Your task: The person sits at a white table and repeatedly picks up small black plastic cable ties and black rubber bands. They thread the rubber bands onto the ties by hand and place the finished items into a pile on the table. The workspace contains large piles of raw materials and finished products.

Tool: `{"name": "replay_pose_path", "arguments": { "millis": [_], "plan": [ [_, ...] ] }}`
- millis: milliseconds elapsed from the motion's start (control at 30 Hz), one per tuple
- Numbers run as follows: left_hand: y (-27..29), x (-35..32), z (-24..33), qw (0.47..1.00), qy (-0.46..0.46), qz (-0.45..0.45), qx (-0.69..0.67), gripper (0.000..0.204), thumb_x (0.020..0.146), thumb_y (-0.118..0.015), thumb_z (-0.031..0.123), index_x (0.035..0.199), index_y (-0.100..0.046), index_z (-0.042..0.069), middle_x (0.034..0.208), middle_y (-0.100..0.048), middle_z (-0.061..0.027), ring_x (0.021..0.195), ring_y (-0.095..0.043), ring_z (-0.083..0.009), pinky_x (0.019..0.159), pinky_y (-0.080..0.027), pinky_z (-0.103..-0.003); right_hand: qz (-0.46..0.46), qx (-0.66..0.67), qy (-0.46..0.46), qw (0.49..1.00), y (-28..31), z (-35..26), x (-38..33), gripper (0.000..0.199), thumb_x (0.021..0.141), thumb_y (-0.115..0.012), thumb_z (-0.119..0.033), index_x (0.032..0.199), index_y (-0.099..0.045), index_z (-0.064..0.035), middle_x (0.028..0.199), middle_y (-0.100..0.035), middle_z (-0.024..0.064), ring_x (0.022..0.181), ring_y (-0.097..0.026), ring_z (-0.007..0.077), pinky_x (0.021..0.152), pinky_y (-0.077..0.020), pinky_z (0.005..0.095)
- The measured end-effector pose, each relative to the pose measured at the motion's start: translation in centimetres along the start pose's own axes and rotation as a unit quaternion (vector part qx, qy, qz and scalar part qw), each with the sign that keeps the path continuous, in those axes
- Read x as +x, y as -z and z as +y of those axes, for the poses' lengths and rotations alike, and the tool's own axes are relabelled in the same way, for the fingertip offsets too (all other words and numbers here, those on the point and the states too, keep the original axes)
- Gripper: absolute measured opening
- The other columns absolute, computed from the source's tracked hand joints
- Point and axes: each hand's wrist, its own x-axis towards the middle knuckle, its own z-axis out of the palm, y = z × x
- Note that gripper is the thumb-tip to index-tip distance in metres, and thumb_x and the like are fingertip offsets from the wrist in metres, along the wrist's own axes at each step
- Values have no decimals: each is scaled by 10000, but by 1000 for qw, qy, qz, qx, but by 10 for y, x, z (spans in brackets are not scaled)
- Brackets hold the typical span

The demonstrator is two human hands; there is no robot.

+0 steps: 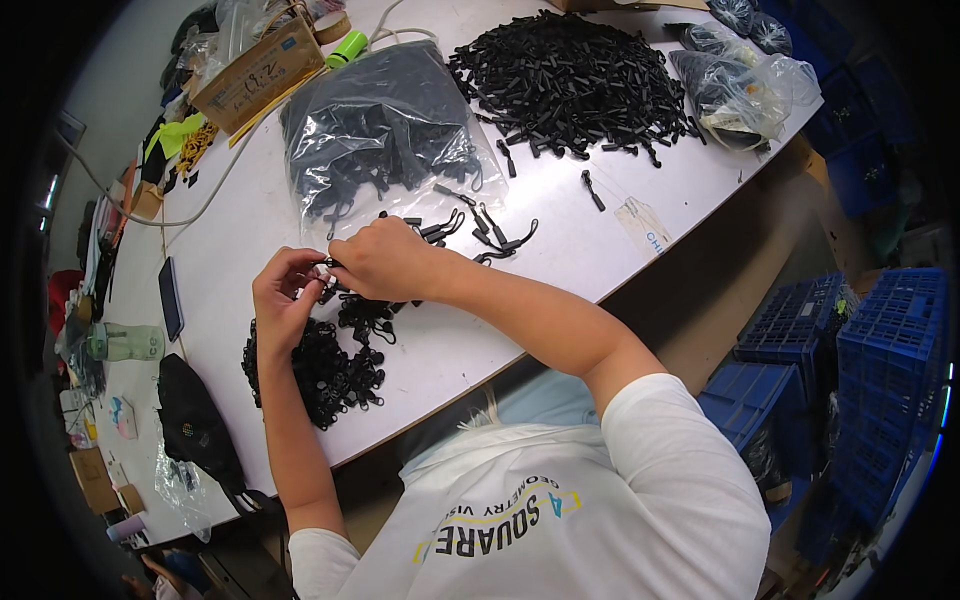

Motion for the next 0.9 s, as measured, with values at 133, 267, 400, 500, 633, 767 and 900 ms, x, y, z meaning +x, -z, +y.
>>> {"name": "replay_pose_path", "arguments": {
  "millis": [133,267,400,500,633,767,900],
  "plan": [
    [-1,1,2,1000,-12,15,19,250,720,-570,-104,949,-616,-18,831,-581,-38,719,-548,-92,680,-499,-224,5,-8,7,1000,-2,1,0,231,830,-616,-271,762,-553,-61,540,-563,87,492,-581,287,504,-453,390],
    [-1,-1,-3,1000,-4,28,-3,203,731,-558,-105,911,-597,-18,805,-572,-18,704,-509,-63,656,-466,-205,20,-16,25,999,-2,2,-1,215,811,-642,-234,754,-522,-65,543,-546,63,472,-561,264,451,-426,369],
    [-1,-1,-3,999,-8,39,-9,172,743,-563,-116,881,-585,-16,755,-535,12,661,-452,-40,600,-406,-184,19,-15,26,999,-3,2,0,219,813,-642,-234,752,-519,-64,543,-544,63,468,-557,267,449,-425,370],
    [-2,-1,-2,998,-6,60,24,143,757,-605,-111,859,-583,-14,687,-470,42,613,-386,-27,550,-339,-176,10,-21,23,999,-1,2,0,218,815,-642,-231,751,-517,-65,544,-544,64,466,-555,268,449,-423,371],
    [-4,-1,-1,995,1,96,36,121,767,-668,-78,830,-584,-17,631,-389,68,575,-321,-20,517,-271,-179,14,-18,20,1000,-1,1,0,216,819,-641,-228,751,-515,-66,545,-544,64,466,-555,267,450,-420,371],
    [-2,-1,-2,996,5,78,33,116,758,-678,-72,829,-602,-19,637,-425,60,581,-348,-21,515,-284,-179,8,-3,0,1000,-1,1,1,238,838,-611,-270,744,-539,-63,535,-556,83,489,-572,291,494,-444,396],
    [-2,-1,3,997,2,77,21,115,758,-681,-61,862,-651,-23,682,-508,22,581,-412,-31,518,-324,-184,16,5,-2,1000,1,0,1,251,849,-595,-284,742,-545,-62,544,-568,87,505,-582,300,521,-457,407]
  ]
}}
